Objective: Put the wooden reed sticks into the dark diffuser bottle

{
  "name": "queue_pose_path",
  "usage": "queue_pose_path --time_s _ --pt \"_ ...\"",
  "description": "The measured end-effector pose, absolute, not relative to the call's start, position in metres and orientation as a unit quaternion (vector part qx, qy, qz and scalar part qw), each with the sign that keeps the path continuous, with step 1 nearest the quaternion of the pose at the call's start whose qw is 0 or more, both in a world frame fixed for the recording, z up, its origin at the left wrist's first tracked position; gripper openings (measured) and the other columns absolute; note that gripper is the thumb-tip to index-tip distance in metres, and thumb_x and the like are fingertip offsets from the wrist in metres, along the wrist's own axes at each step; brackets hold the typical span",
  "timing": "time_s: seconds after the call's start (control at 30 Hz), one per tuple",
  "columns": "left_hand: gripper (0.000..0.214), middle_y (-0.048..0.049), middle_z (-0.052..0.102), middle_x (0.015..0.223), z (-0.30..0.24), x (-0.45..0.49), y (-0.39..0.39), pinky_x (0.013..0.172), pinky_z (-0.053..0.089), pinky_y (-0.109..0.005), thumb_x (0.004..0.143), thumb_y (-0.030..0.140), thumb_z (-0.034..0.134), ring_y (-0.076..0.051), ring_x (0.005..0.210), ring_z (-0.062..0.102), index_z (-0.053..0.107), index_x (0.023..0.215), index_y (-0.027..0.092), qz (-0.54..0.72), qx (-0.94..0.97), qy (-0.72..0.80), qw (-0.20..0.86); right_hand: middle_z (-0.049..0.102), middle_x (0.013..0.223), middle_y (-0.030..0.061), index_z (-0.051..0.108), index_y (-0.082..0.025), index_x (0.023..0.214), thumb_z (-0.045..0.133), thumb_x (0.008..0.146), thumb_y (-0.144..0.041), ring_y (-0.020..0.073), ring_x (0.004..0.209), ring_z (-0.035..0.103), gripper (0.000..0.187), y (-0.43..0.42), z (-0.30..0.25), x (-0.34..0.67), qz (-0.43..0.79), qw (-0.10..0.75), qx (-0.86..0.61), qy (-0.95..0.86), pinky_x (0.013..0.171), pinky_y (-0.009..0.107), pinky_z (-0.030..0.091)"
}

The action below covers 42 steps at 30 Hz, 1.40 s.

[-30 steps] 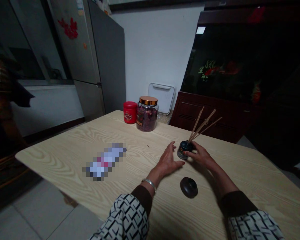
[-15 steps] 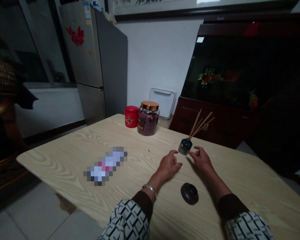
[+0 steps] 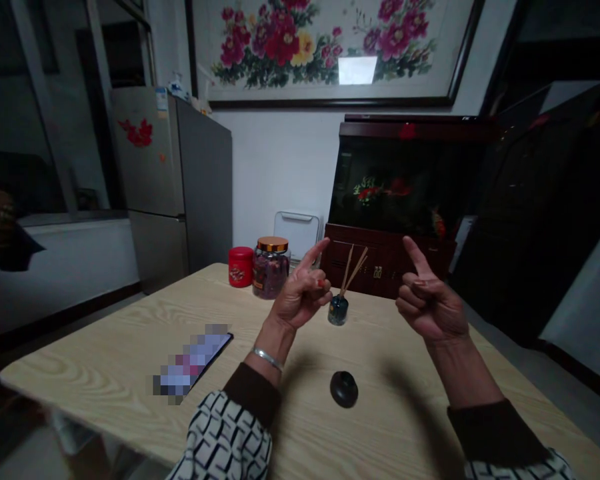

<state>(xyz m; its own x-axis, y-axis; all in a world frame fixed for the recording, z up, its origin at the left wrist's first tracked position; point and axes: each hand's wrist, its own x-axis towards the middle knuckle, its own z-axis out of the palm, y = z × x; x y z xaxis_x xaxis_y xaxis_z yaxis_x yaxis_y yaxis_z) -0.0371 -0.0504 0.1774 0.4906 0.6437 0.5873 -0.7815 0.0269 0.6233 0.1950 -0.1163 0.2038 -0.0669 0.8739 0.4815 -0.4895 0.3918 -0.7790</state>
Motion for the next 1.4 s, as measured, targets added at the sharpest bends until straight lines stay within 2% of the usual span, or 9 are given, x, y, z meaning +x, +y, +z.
queue_pose_path --time_s 0.13,0.37,0.67,0.8,0.9,1.0,1.1,1.2,1.4 --pt "0.09 0.0114 0.016 0.054 0.19 -0.037 -0.067 0.042 0.015 -0.018 0.067 0.004 0.062 -0.007 0.047 0.008 0.035 0.15 0.027 0.512 0.45 -0.155 0.715 0.021 0.055 -0.0118 0.04 -0.039 0.148 0.056 0.07 -0.013 0.0068 0.044 0.0 0.084 -0.13 0.21 0.186 0.527 0.663 -0.114 -0.519 0.037 0.022 0.004" --pt "0.094 0.0114 0.015 0.054 0.142 -0.028 -0.074 0.042 0.013 -0.019 0.066 0.004 0.064 -0.007 0.047 0.006 0.033 0.151 0.03 0.503 0.405 -0.152 0.748 0.019 0.051 -0.0143 0.03 -0.042 0.152 0.059 0.072 -0.021 0.0058 0.042 -0.004 0.087 -0.138 0.173 0.18 0.536 0.667 -0.091 -0.509 0.035 0.018 0.002" --pt "0.093 0.0104 0.016 0.055 0.14 -0.031 -0.069 0.042 0.014 -0.018 0.065 0.003 0.064 -0.007 0.046 0.011 0.036 0.149 0.032 0.511 0.391 -0.146 0.751 0.022 0.052 -0.0139 0.036 -0.039 0.15 0.06 0.07 -0.018 0.0051 0.041 -0.003 0.085 -0.137 0.172 0.184 0.552 0.671 -0.084 -0.488 0.035 0.019 0.0" --pt "0.075 0.0094 0.029 0.058 0.128 -0.031 -0.055 0.046 0.022 -0.016 0.071 0.012 0.068 -0.005 0.048 0.024 0.045 0.142 0.026 0.534 0.358 -0.106 0.758 0.03 0.055 -0.0113 0.051 -0.032 0.14 0.065 0.074 -0.027 0.0062 0.043 0.011 0.067 -0.117 0.156 0.193 0.536 0.662 -0.172 -0.494 0.037 0.018 0.013" --pt "0.056 0.0079 0.04 0.064 0.101 -0.029 -0.031 0.049 0.027 -0.016 0.074 0.02 0.07 -0.004 0.05 0.03 0.056 0.128 0.019 0.567 0.349 -0.005 0.746 0.05 0.068 -0.0052 0.065 -0.025 0.119 0.071 0.072 -0.034 0.0068 0.049 0.035 0.049 -0.083 0.126 0.202 0.481 0.63 -0.354 -0.496 0.043 0.019 0.027" --pt "0.046 0.007 0.047 0.065 0.06 -0.024 -0.008 0.048 0.027 -0.017 0.07 0.025 0.073 -0.003 0.049 0.034 0.061 0.113 0.015 0.608 0.377 0.178 0.675 0.067 0.094 0.0051 0.065 -0.021 0.111 0.069 0.07 -0.04 0.0154 0.076 0.061 0.045 -0.038 0.086 0.208 0.366 0.544 -0.576 -0.487 0.058 0.024 0.042" --pt "0.038 0.0082 0.044 0.057 0.02 -0.017 0.005 0.047 0.025 -0.018 0.067 0.03 0.075 -0.005 0.047 0.037 0.063 0.1 0.015 0.584 0.446 0.309 0.604 0.065 0.113 0.0137 0.06 -0.017 0.118 0.074 0.063 -0.039 0.0247 0.097 0.064 0.061 0.008 0.051 0.207 0.322 0.51 -0.631 -0.488 0.072 0.033 0.048" --pt "0.033 0.0081 0.044 0.056 -0.004 -0.008 0.01 0.05 0.028 -0.019 0.068 0.028 0.073 -0.006 0.049 0.037 0.063 0.096 0.015 0.556 0.501 0.329 0.576 0.06 0.124 0.0143 0.055 -0.018 0.123 0.08 0.054 -0.04 0.0277 0.111 0.058 0.076 0.049 0.028 0.201 0.282 0.507 -0.641 -0.502 0.086 0.037 0.047" --pt "0.031 0.0048 0.05 0.068 -0.023 0.006 0.019 0.056 0.035 -0.021 0.071 0.022 0.069 -0.007 0.057 0.044 0.06 0.101 0.017 0.513 0.555 0.333 0.564 0.067 0.098 0.0053 0.058 -0.022 0.107 0.078 0.06 -0.046 0.0259 0.094 0.061 0.057 0.087 0.01 0.189 0.247 0.483 -0.621 -0.566 0.088 0.043 0.047"
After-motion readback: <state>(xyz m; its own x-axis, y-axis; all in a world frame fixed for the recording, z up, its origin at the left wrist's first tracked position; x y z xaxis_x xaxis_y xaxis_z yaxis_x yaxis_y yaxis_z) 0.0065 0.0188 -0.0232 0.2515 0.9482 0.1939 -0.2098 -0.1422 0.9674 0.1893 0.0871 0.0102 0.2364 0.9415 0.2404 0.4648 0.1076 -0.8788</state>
